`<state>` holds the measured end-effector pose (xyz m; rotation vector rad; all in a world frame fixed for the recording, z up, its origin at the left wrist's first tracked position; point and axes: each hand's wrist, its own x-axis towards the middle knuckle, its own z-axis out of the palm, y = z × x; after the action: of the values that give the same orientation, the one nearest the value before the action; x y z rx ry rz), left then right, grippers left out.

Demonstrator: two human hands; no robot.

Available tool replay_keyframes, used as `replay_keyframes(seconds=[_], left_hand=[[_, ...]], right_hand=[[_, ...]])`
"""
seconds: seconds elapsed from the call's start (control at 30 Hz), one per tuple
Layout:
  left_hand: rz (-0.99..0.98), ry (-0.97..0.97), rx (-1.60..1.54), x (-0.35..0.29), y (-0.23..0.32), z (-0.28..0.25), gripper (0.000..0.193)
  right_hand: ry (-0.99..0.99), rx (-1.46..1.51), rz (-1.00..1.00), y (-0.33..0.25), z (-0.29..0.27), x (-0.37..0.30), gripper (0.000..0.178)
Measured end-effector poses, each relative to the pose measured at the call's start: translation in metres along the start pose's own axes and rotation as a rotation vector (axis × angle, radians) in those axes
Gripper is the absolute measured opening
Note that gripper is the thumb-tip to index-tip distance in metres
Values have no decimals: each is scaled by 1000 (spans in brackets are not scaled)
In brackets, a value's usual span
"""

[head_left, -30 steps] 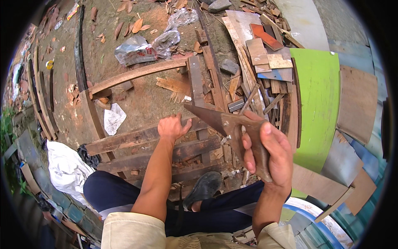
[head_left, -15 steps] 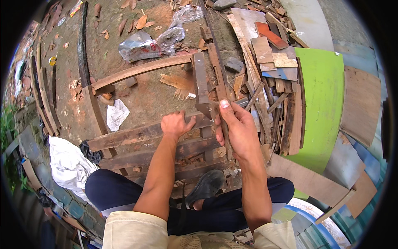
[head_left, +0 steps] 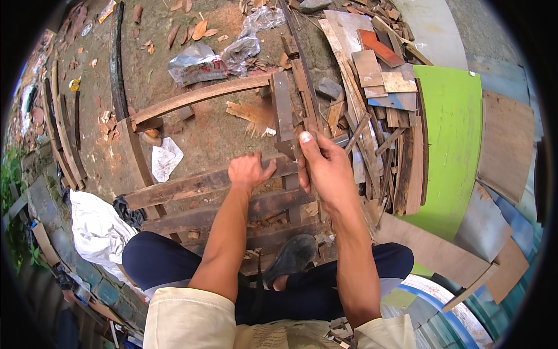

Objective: The person sits on the ground and uses a hand saw to cut a wooden plank from a pallet. They position the plank, saw through it, and then place the cut piece aside.

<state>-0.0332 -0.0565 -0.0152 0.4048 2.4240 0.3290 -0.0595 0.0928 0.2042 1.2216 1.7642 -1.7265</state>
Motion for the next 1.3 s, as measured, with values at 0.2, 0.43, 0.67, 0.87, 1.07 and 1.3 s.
replay_keyframes(seconds=[0.2,0.43,0.67,0.87,1.07,1.3], left_hand=[[-1,-5,-3,1,-1,0,66],[-3,-7,21,2,-4,2,67],[-15,-66,3,3,4,-6,66],[4,2,2,2,-2,6,66],[-13,-17,-23,3,2,-2,65],[7,52,11,3,-2,11,64]], right_hand=[[21,26,-31,-3,-3,-13,64],[24,-137,-67,5,7,-21,49],[37,-36,-29,4,0,0,38],[-64,28,-76,-20,-25,-55,60],[-3,293,-464,-34,-91,-122,82],[25,295,-455,35,-99,-87,79]])
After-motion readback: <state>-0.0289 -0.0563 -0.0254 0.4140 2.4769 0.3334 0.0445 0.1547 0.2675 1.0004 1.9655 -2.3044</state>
